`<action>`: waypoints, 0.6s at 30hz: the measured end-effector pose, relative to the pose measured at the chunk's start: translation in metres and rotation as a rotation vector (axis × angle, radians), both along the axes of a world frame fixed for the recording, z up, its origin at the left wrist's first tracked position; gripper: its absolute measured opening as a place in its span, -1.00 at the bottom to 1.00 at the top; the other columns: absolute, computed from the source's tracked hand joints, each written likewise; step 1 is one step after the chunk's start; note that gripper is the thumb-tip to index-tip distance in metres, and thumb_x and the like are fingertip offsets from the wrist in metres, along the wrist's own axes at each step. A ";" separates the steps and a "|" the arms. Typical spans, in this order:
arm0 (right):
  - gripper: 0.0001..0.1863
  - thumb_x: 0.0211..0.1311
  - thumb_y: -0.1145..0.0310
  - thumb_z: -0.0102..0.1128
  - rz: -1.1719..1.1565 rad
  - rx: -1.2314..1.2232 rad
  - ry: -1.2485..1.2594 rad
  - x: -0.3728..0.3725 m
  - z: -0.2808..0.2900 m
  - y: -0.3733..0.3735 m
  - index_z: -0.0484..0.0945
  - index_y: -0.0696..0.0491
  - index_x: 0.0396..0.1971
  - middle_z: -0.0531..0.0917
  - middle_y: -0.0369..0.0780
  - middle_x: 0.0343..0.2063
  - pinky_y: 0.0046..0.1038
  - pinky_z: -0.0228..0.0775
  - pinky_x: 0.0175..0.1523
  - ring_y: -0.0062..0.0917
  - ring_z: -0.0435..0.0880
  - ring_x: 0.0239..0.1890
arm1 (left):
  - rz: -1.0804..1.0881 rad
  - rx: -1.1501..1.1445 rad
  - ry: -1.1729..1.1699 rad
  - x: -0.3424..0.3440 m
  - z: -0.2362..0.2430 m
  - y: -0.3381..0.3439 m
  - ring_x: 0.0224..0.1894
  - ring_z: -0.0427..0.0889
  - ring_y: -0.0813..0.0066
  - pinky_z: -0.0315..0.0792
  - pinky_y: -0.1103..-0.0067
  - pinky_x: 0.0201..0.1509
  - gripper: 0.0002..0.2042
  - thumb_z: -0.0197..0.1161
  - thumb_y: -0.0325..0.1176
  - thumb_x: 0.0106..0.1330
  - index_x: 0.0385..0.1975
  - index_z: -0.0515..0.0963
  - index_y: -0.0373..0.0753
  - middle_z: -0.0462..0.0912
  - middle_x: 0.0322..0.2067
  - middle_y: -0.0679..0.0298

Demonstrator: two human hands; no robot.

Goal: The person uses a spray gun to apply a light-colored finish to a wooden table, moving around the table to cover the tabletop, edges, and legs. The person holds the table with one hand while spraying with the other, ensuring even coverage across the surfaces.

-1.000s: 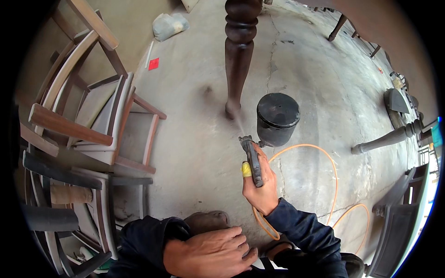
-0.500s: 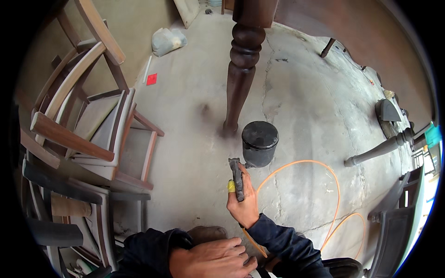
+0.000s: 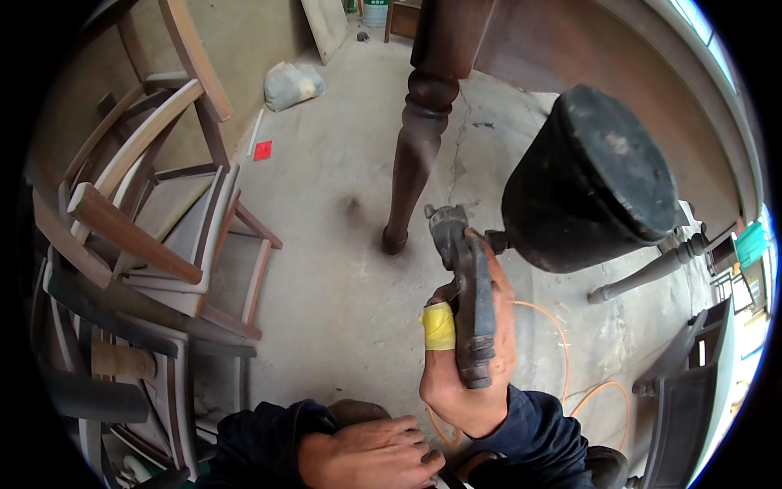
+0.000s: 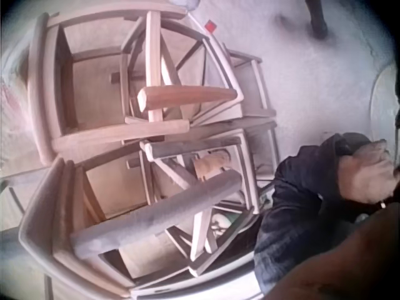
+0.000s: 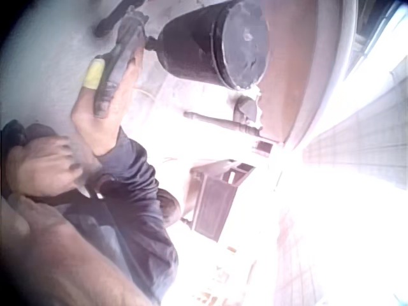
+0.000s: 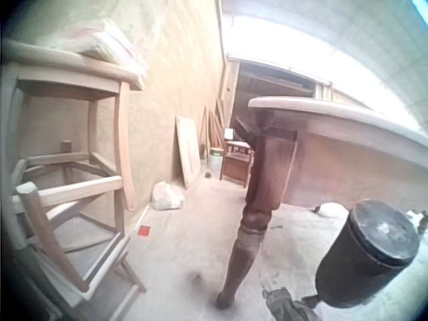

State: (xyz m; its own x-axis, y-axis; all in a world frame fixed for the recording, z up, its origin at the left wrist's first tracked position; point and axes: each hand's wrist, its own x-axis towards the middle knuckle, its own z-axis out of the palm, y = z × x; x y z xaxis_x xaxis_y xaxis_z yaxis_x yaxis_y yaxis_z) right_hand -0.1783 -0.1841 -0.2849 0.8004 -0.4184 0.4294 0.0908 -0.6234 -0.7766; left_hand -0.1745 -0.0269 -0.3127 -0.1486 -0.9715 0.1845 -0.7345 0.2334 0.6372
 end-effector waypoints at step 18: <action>-0.36 0.23 0.66 0.10 0.131 -0.033 -0.018 0.001 -0.039 0.013 0.19 0.29 0.33 0.47 0.12 0.16 -0.38 0.42 0.16 -0.24 0.59 0.10 | 0.099 -0.142 0.037 -0.004 0.000 0.011 -0.41 0.61 0.24 0.39 0.38 -0.12 -0.71 0.21 -0.10 0.30 -0.46 0.54 -0.21 0.59 -0.60 0.21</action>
State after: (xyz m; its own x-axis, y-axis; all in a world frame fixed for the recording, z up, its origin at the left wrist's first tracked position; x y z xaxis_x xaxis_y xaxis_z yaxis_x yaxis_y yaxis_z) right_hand -0.1772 -0.1711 -0.3242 0.8395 -0.2958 0.4557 0.1867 -0.6306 -0.7533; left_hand -0.1781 -0.0159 -0.3128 -0.0439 -0.9448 0.3246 -0.7350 0.2506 0.6300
